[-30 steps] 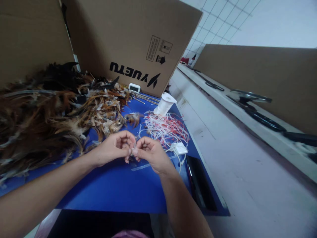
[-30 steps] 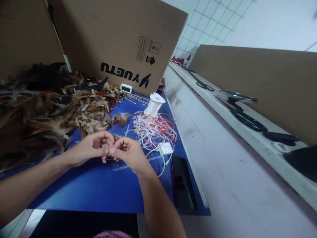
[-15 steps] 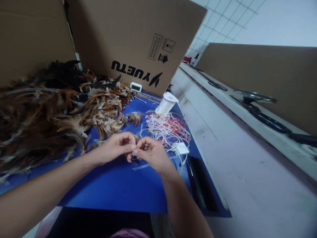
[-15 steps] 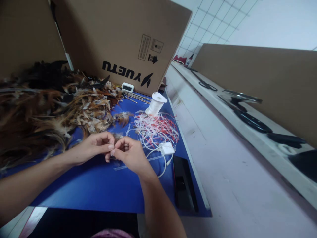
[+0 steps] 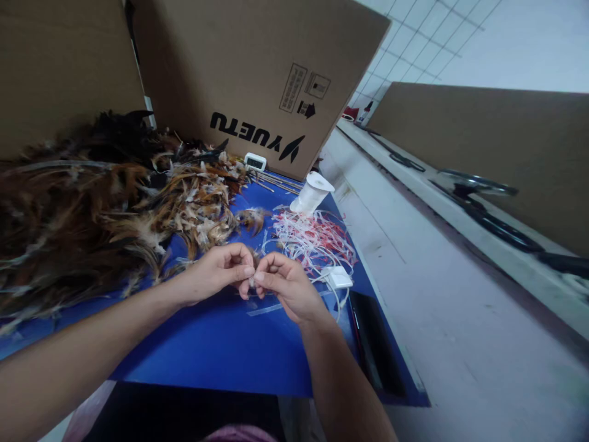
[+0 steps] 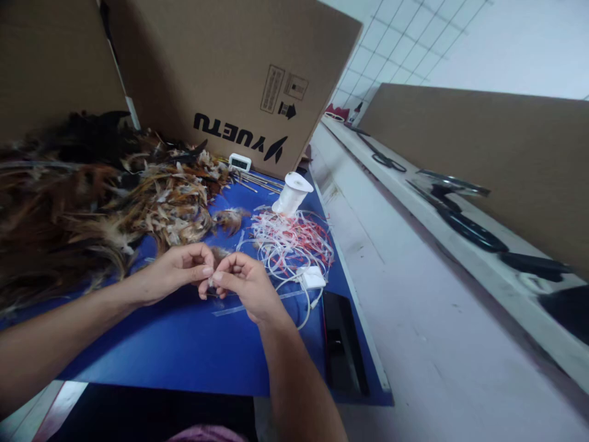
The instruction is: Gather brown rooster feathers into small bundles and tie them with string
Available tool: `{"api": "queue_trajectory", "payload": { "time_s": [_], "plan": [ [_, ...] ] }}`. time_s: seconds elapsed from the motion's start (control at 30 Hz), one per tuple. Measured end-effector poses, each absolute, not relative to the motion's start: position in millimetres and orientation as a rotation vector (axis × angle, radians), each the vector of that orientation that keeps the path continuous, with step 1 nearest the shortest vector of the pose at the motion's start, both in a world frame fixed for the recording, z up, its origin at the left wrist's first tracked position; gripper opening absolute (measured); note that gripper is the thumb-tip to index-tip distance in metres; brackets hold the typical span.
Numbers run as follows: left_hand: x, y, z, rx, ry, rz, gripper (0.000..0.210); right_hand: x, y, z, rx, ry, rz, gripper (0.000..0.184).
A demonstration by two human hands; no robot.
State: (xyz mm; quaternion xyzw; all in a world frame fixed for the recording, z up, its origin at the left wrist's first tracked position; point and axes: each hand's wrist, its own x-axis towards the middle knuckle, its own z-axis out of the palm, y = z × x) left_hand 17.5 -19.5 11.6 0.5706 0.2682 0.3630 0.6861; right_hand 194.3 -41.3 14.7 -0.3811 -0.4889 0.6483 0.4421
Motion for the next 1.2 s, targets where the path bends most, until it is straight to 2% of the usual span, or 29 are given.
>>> {"api": "queue_trajectory", "payload": {
  "time_s": [0.33, 0.63, 0.8, 0.97, 1.2],
  "plan": [
    [17.6, -19.9, 13.5, 1.282, 0.649, 0.812, 0.024, 192.2, -40.3, 13.1, -0.919, -1.153, 1.622, 0.023],
    [18.5, -19.9, 14.8, 1.227, 0.683, 0.817, 0.025, 189.4, -41.9, 11.5, -0.931, -1.313, 1.492, 0.022],
    [18.5, -19.8, 14.3, 1.226, 0.704, 0.851, 0.025, 189.0, -43.1, 14.1, -0.925, -1.280, 1.557, 0.022],
    [18.3, -19.6, 14.5, 1.228, 0.720, 0.863, 0.024, 189.7, -43.0, 14.9, -0.913, -1.225, 1.626, 0.030],
    [18.7, -19.3, 12.4, 1.305, 0.720, 0.870, 0.019, 189.4, -42.5, 13.1, -0.946, -1.191, 1.608, 0.020]
  ]
}}
